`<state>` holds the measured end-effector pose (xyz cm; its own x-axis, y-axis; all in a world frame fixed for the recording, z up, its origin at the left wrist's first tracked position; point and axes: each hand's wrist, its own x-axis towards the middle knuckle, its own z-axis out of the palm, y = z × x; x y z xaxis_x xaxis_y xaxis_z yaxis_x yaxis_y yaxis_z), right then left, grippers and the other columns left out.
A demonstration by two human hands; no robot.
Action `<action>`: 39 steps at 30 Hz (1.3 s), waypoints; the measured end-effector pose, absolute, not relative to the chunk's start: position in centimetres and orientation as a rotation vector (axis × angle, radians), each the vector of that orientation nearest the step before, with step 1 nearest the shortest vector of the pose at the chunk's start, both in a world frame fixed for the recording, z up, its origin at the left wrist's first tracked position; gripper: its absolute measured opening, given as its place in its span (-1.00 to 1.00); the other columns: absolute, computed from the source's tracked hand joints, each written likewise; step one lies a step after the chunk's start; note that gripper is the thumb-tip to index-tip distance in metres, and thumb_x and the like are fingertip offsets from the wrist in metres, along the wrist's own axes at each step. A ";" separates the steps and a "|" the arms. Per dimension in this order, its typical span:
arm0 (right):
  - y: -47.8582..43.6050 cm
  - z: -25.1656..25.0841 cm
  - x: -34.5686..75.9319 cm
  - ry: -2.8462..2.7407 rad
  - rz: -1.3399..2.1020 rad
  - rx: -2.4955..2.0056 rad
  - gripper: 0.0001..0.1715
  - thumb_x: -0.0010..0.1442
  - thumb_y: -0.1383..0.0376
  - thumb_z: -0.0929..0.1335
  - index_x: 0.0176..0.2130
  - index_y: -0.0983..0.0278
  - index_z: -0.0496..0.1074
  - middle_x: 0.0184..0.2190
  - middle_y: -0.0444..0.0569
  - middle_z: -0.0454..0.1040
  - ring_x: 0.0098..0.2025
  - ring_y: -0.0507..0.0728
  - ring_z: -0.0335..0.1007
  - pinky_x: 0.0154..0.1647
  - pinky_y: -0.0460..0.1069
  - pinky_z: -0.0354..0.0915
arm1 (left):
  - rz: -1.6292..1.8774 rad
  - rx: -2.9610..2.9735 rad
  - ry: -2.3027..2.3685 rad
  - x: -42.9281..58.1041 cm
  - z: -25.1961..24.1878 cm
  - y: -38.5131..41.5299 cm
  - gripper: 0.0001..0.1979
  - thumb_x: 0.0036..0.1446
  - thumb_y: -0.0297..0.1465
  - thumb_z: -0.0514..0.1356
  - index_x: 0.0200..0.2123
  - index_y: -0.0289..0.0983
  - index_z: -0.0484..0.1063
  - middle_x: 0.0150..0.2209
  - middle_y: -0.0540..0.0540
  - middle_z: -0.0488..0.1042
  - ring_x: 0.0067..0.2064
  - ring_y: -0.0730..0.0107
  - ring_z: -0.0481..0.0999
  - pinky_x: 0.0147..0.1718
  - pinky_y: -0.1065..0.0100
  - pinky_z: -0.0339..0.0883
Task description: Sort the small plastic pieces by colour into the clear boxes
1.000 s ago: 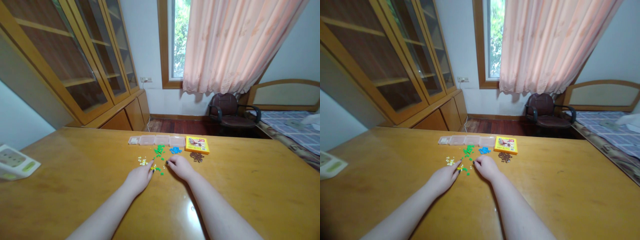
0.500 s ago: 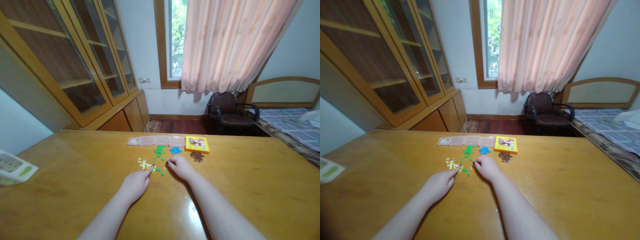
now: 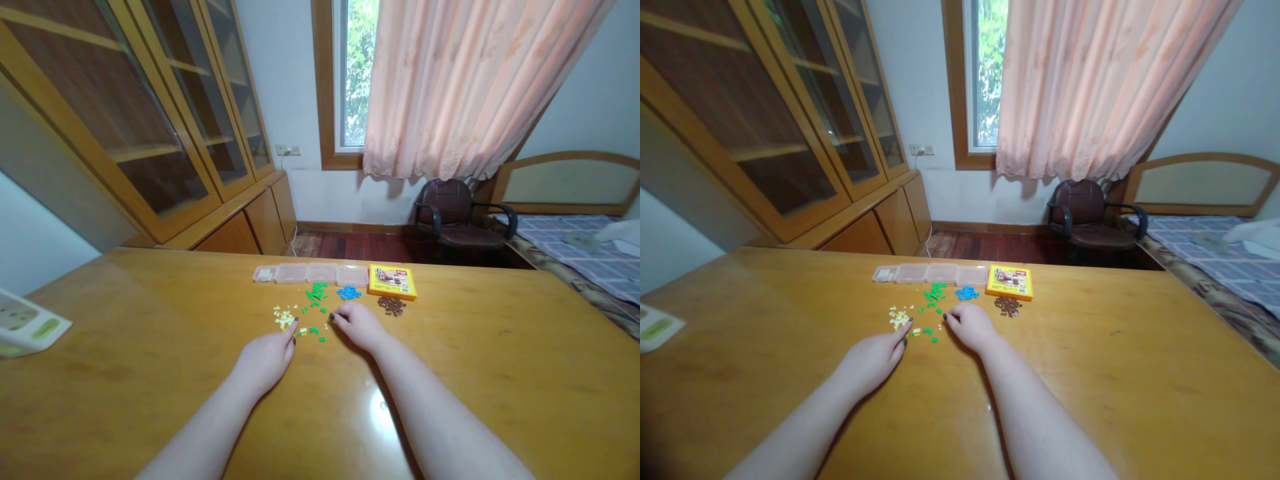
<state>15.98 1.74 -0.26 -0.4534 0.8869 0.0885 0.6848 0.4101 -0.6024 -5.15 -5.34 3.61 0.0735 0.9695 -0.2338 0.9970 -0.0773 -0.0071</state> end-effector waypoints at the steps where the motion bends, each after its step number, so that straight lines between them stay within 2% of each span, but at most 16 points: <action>1: 1.7 -0.3 16.0 -2.275 0.700 -1.347 -0.65 0.24 0.21 0.21 -0.39 0.29 0.50 -0.38 -0.02 0.51 -0.34 0.05 0.32 -0.32 -0.09 0.10 | -0.265 2.186 2.015 -5.2 3.7 -5.5 -0.51 0.23 -0.33 -0.16 0.22 -0.09 0.11 -0.18 -0.21 0.54 -0.18 0.15 0.53 -0.23 0.21 0.33; 7: 1.8 -0.3 15.9 -2.275 0.677 -1.334 -0.64 0.24 0.21 0.21 -0.39 0.29 0.50 -0.39 -0.03 0.51 -0.33 0.05 0.33 -0.32 -0.09 0.10 | -0.269 2.256 1.910 -5.0 3.7 -5.8 -0.51 0.22 -0.32 -0.15 0.21 -0.03 0.12 -0.15 -0.18 0.54 -0.17 0.15 0.53 -0.22 0.21 0.33; 13: 1.8 -0.3 15.9 -2.286 0.669 -1.347 -0.65 0.23 0.21 0.21 -0.38 0.28 0.50 -0.38 -0.02 0.51 -0.33 0.06 0.32 -0.34 -0.09 0.09 | -0.359 2.109 2.129 -5.9 3.3 -5.5 -0.47 0.20 -0.36 -0.17 0.25 -0.25 0.04 -0.24 -0.29 0.55 -0.22 0.11 0.55 -0.26 0.17 0.34; 19: 1.8 -0.4 15.9 -2.269 0.696 -1.336 -0.65 0.24 0.21 0.21 -0.37 0.28 0.50 -0.38 -0.02 0.52 -0.33 0.06 0.33 -0.32 -0.09 0.10 | -0.361 2.154 1.974 -5.2 4.1 -7.0 -0.49 0.19 -0.34 -0.14 0.22 -0.11 0.12 -0.16 -0.24 0.54 -0.16 0.09 0.54 -0.22 0.15 0.34; 25: 1.9 -0.7 15.9 -2.260 0.684 -1.318 -0.64 0.24 0.20 0.21 -0.38 0.28 0.50 -0.38 -0.03 0.52 -0.33 0.06 0.34 -0.33 -0.09 0.11 | -0.349 2.187 2.000 -4.5 4.0 -6.8 -0.48 0.20 -0.36 -0.16 0.24 -0.13 0.07 -0.21 -0.24 0.55 -0.20 0.11 0.54 -0.24 0.17 0.35; 28: 1.9 -0.7 15.9 -2.261 0.692 -1.322 -0.66 0.23 0.21 0.21 -0.37 0.27 0.51 -0.38 -0.02 0.52 -0.32 0.06 0.34 -0.32 -0.09 0.11 | -0.346 2.204 1.969 -4.6 3.9 -6.7 -0.50 0.21 -0.34 -0.16 0.22 -0.11 0.12 -0.18 -0.23 0.55 -0.18 0.10 0.54 -0.23 0.15 0.35; 33: 1.8 -0.5 15.8 -2.267 0.713 -1.365 -0.66 0.23 0.22 0.22 -0.33 0.27 0.52 -0.36 -0.01 0.52 -0.32 0.07 0.33 -0.31 -0.08 0.11 | -0.362 2.148 2.047 -4.9 3.6 -6.7 -0.49 0.20 -0.34 -0.15 0.23 -0.23 0.11 -0.18 -0.29 0.54 -0.19 0.07 0.54 -0.23 0.13 0.36; 39: 1.8 -0.3 15.9 -2.274 0.699 -1.334 -0.66 0.23 0.22 0.21 -0.36 0.29 0.51 -0.37 -0.02 0.52 -0.32 0.06 0.33 -0.31 -0.09 0.11 | -0.388 2.184 1.976 -4.3 3.7 -6.4 -0.50 0.21 -0.36 -0.14 0.22 -0.15 0.12 -0.18 -0.25 0.55 -0.18 0.12 0.54 -0.21 0.17 0.36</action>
